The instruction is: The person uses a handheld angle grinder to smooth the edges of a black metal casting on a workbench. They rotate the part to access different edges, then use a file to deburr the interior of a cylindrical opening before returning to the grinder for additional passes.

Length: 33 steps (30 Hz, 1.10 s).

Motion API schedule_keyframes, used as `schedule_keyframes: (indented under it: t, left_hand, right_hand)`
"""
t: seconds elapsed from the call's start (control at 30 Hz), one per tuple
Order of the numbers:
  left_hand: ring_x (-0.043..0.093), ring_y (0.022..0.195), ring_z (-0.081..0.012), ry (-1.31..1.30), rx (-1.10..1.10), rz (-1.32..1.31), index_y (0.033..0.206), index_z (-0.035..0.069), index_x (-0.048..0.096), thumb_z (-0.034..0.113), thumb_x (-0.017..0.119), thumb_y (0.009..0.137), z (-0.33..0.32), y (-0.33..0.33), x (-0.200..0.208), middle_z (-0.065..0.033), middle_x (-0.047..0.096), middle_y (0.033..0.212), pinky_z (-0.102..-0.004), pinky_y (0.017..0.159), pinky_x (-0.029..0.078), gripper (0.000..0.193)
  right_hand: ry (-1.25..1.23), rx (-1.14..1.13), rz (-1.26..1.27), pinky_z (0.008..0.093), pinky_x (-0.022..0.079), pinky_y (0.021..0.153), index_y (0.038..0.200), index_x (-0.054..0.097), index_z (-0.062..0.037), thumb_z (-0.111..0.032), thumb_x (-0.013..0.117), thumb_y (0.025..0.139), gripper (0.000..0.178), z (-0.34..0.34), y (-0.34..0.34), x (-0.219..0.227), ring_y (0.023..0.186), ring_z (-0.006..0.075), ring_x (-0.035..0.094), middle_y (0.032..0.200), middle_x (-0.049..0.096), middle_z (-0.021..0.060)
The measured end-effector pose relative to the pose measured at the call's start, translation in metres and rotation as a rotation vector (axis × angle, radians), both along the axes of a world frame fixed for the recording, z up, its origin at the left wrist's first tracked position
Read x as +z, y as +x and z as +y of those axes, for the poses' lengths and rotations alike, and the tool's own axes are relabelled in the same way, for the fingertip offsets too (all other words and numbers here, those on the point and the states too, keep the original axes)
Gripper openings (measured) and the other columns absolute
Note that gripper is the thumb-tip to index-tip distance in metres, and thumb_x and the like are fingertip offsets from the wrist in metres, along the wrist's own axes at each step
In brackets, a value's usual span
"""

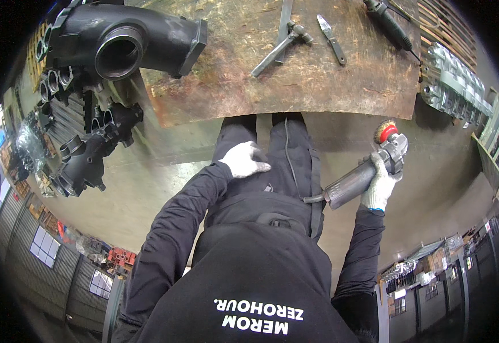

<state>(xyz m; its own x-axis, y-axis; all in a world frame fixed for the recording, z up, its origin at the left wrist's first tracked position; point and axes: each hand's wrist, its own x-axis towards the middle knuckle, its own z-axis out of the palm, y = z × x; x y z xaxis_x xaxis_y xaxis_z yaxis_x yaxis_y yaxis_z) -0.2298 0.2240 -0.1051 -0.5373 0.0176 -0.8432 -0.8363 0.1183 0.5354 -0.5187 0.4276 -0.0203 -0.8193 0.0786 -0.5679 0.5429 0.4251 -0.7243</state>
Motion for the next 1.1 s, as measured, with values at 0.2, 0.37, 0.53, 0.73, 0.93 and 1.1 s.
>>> schedule_keyframes:
  t: [0.2, 0.37, 0.53, 0.73, 0.93, 1.1]
  left_hand:
    - [0.064, 0.116, -0.0366, 0.022, -0.144, -0.015, 0.104, 0.007, 0.08, 0.042, 0.078, 0.081, 0.02, -0.008, -0.018, -0.02, 0.068, 0.117, -0.0419, 0.1, 0.051, 0.042]
    - [0.067, 0.11, -0.0359, -0.148, -0.153, 0.026, 0.095, 0.007, 0.079, 0.037, 0.074, 0.084, 0.032, -0.005, -0.031, -0.0191, 0.071, 0.111, -0.0428, 0.096, 0.054, 0.032]
    - [0.067, 0.109, -0.037, -0.091, 0.001, 0.014, 0.096, 0.003, 0.076, 0.036, 0.074, 0.085, 0.017, 0.002, -0.035, -0.0207, 0.07, 0.111, -0.0425, 0.097, 0.053, 0.035]
    - [0.064, 0.114, -0.0364, 0.027, -0.099, 0.064, 0.099, 0.002, 0.078, 0.036, 0.081, 0.081, 0.011, 0.004, -0.026, -0.0209, 0.067, 0.12, -0.0408, 0.1, 0.051, 0.039]
    - [0.068, 0.11, -0.0377, -0.08, -0.248, 0.079, 0.1, 0.007, 0.079, 0.035, 0.074, 0.079, 0.038, -0.011, -0.03, -0.0196, 0.071, 0.116, -0.0434, 0.097, 0.054, 0.035]
    - [0.068, 0.106, -0.038, -0.165, -0.016, 0.164, 0.094, 0.0, 0.076, 0.03, 0.072, 0.079, 0.026, -0.009, -0.039, -0.0204, 0.071, 0.111, -0.0442, 0.095, 0.055, 0.034]
  right_hand:
    - [0.016, 0.001, -0.025, 0.0436, 0.064, 0.068, 0.13, 0.047, -0.0034, 0.003, 0.08, 0.08, 0.06, 0.003, 0.008, 0.0, 0.073, 0.0268, 0.07, 0.095, 0.066, 0.0143]
    - [0.009, 0.0, -0.043, 0.0436, 0.064, 0.068, 0.13, 0.048, -0.0036, 0.003, 0.079, 0.08, 0.059, 0.006, 0.01, -0.003, 0.072, 0.0263, 0.07, 0.095, 0.066, 0.0135]
    - [-0.011, -0.031, -0.076, 0.0441, 0.064, 0.069, 0.131, 0.046, -0.0029, 0.005, 0.079, 0.08, 0.061, 0.007, 0.011, -0.005, 0.073, 0.0262, 0.07, 0.097, 0.065, 0.0145]
    - [0.023, -0.006, -0.068, 0.0443, 0.064, 0.069, 0.136, 0.039, -0.0037, 0.004, 0.079, 0.08, 0.07, 0.003, 0.013, -0.005, 0.073, 0.0266, 0.07, 0.098, 0.065, 0.0157]
    - [0.049, 0.014, -0.092, 0.0444, 0.065, 0.07, 0.137, 0.037, -0.0043, 0.003, 0.08, 0.08, 0.072, 0.001, 0.011, -0.004, 0.076, 0.0277, 0.07, 0.101, 0.064, 0.0164]
    - [0.033, -0.017, -0.079, 0.0442, 0.064, 0.069, 0.138, 0.036, -0.0046, 0.003, 0.081, 0.08, 0.074, 0.001, 0.01, -0.005, 0.077, 0.0284, 0.07, 0.102, 0.064, 0.0169]
